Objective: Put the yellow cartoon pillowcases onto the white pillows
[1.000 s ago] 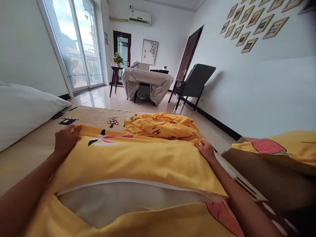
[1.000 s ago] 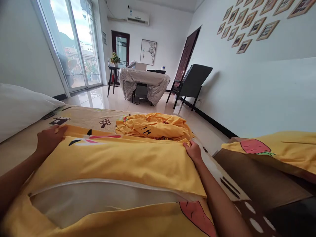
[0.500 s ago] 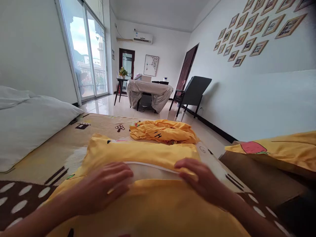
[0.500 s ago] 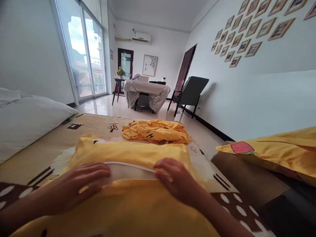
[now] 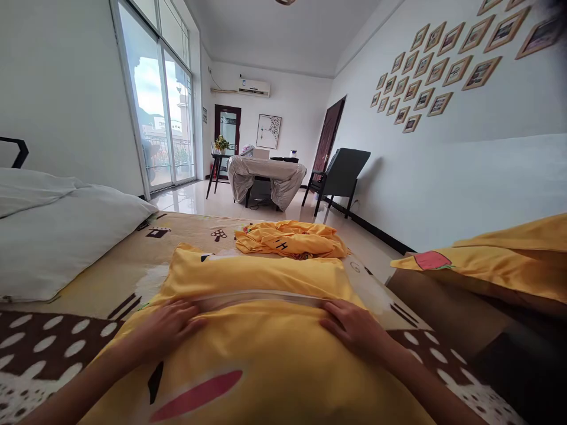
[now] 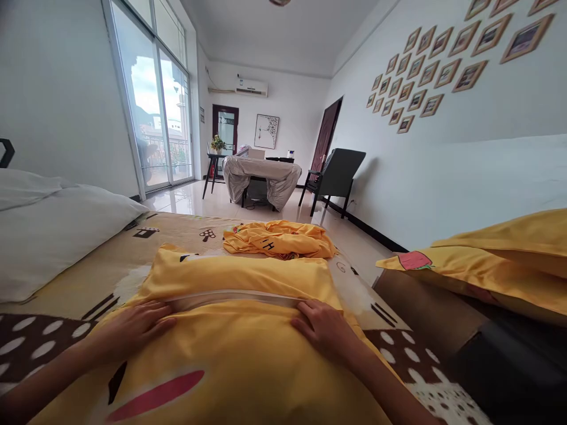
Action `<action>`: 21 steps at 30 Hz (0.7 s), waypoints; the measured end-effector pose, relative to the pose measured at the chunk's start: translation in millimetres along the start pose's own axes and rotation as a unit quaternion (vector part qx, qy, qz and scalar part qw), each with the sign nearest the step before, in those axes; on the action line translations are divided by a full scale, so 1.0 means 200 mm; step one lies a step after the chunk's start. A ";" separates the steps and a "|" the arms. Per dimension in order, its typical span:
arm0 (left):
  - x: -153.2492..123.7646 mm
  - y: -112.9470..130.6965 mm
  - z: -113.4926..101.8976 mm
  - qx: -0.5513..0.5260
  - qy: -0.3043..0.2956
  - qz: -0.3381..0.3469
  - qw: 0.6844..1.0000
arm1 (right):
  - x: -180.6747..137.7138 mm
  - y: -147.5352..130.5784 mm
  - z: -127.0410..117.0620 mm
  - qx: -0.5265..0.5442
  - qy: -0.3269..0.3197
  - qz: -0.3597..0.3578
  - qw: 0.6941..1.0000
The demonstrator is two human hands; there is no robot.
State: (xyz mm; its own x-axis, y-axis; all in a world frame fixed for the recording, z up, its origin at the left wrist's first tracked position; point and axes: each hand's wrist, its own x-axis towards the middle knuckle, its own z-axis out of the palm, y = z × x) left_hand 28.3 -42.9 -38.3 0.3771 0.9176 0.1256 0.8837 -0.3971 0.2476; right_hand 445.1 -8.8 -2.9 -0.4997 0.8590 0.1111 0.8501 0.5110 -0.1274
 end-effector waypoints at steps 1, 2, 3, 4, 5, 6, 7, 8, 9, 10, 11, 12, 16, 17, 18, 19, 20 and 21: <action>0.00 -0.02 -0.01 0.005 -0.005 0.003 1.000 | -0.01 0.01 0.00 -0.009 0.000 0.002 1.000; 0.00 -0.03 -0.03 0.015 -0.010 0.004 1.000 | -0.02 0.01 0.00 -0.023 0.005 -0.002 1.000; 0.01 -0.04 -0.05 0.031 -0.014 0.002 0.999 | -0.02 0.02 -0.01 -0.041 0.012 -0.009 0.999; 0.02 -0.04 -0.08 0.051 -0.013 -0.003 0.999 | -0.02 0.02 -0.02 -0.061 0.021 -0.014 0.998; 0.03 -0.04 -0.11 0.072 -0.005 -0.008 0.997 | -0.02 0.02 -0.04 -0.079 0.032 -0.017 0.996; 0.03 -0.03 -0.14 0.093 0.009 -0.011 0.996 | -0.02 0.02 -0.06 -0.093 0.043 -0.018 0.995; 0.03 -0.03 -0.17 0.111 0.027 -0.011 0.993 | -0.01 0.03 -0.07 -0.103 0.054 -0.020 0.993; 0.03 -0.03 -0.21 0.127 0.046 -0.009 0.991 | -0.01 0.03 -0.09 -0.108 0.066 -0.025 0.992; 0.03 -0.02 -0.24 0.146 0.069 -0.006 0.987 | -0.01 0.04 -0.11 -0.110 0.078 -0.033 0.990; 0.02 -0.02 -0.27 0.169 0.091 0.000 0.982 | -0.01 0.05 -0.12 -0.112 0.089 -0.043 0.989; 0.01 -0.02 -0.29 0.192 0.111 0.008 0.975 | -0.01 0.06 -0.12 -0.115 0.100 -0.052 0.987; 0.00 -0.02 -0.31 0.214 0.129 0.013 0.968 | -0.01 0.07 -0.13 -0.122 0.111 -0.059 0.985; -0.02 -0.02 -0.32 0.261 0.155 0.019 0.953 | -0.03 0.04 -0.11 -0.177 0.143 -0.068 0.971; -0.02 -0.02 -0.32 0.266 0.154 0.014 0.951 | -0.03 0.03 -0.11 -0.190 0.142 -0.065 0.969; -0.03 -0.02 -0.31 0.272 0.154 0.007 0.950 | -0.03 0.01 -0.11 -0.201 0.135 -0.055 0.969; -0.03 -0.02 -0.30 0.278 0.153 -0.001 0.948 | -0.03 -0.01 -0.11 -0.212 0.123 -0.036 0.969; -0.03 -0.02 -0.30 0.284 0.151 -0.009 0.947 | -0.02 -0.02 -0.11 -0.223 0.104 -0.012 0.969; -0.03 -0.03 -0.29 0.289 0.145 -0.015 0.946 | -0.02 -0.04 -0.11 -0.233 0.079 0.013 0.969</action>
State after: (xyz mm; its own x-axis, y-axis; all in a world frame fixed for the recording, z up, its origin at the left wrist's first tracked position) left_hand 5.9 -47.1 15.0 0.3314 0.8514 0.4065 0.9286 -0.2181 -0.3002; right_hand 443.4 -17.0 19.1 -0.4763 0.8372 0.2688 0.8635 0.3878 0.3223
